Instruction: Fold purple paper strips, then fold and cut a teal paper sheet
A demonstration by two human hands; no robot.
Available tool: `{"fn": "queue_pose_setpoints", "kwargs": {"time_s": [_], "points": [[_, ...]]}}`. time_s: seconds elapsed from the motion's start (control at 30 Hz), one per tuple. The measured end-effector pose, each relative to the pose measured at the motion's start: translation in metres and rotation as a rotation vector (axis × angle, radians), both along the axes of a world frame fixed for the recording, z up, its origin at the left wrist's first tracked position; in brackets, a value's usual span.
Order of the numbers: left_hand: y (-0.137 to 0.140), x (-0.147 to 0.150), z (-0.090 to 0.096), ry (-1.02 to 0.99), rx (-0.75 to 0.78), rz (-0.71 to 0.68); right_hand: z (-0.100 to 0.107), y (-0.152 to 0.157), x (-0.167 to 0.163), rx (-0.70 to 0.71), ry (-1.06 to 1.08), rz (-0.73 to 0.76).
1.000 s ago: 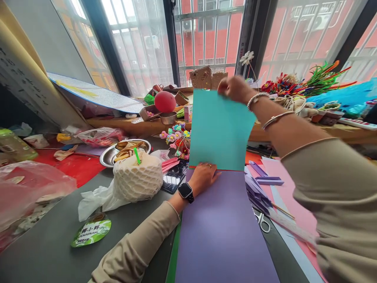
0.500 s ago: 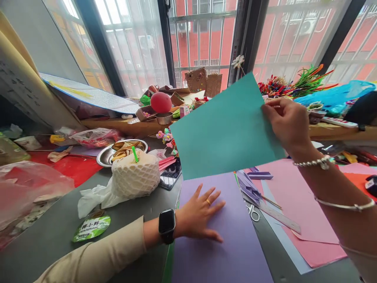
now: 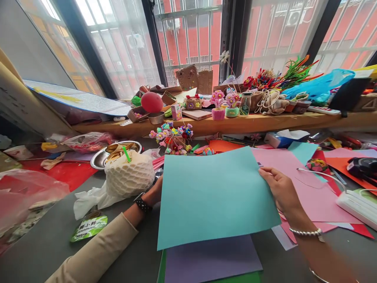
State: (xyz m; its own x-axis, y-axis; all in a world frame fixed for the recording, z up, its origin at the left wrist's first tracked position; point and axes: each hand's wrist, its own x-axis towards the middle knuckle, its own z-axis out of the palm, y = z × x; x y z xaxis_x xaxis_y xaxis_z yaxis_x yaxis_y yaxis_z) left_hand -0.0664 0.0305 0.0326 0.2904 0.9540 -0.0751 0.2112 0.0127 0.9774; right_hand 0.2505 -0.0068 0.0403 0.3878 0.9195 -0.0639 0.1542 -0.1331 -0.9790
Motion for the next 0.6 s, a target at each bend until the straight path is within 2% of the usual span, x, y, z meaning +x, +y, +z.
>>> {"fn": "queue_pose_setpoints", "kwargs": {"time_s": [0.03,0.1,0.17,0.23,0.33,0.4,0.47,0.53,0.6], "points": [[0.002,0.000,0.005,-0.112,-0.110,-0.041,-0.007,-0.001,0.002,-0.047,-0.013,0.033],[0.003,-0.001,0.012,-0.216,-0.269,-0.150,-0.017,-0.001,0.007,-0.106,-0.071,0.091],[0.002,-0.002,0.014,-0.226,-0.319,-0.209,-0.024,0.000,0.010,-0.171,-0.134,0.133],[0.000,-0.002,0.014,-0.184,-0.278,-0.208,-0.027,0.001,0.011,-0.236,-0.149,0.170],[-0.001,-0.001,0.012,0.048,-0.010,-0.094,-0.024,-0.001,0.009,-0.277,-0.080,0.253],[-0.002,0.001,0.011,0.290,0.301,0.030,-0.018,-0.004,0.007,-0.266,-0.028,0.292],[-0.006,0.004,0.010,0.516,0.631,0.058,-0.012,-0.007,0.005,-0.251,0.011,0.297],[-0.013,0.008,0.007,0.693,0.874,-0.091,-0.006,-0.009,0.003,-0.237,0.042,0.296],[-0.022,0.014,0.001,0.816,0.949,-0.345,-0.002,-0.012,0.001,-0.221,0.042,0.302]]}}
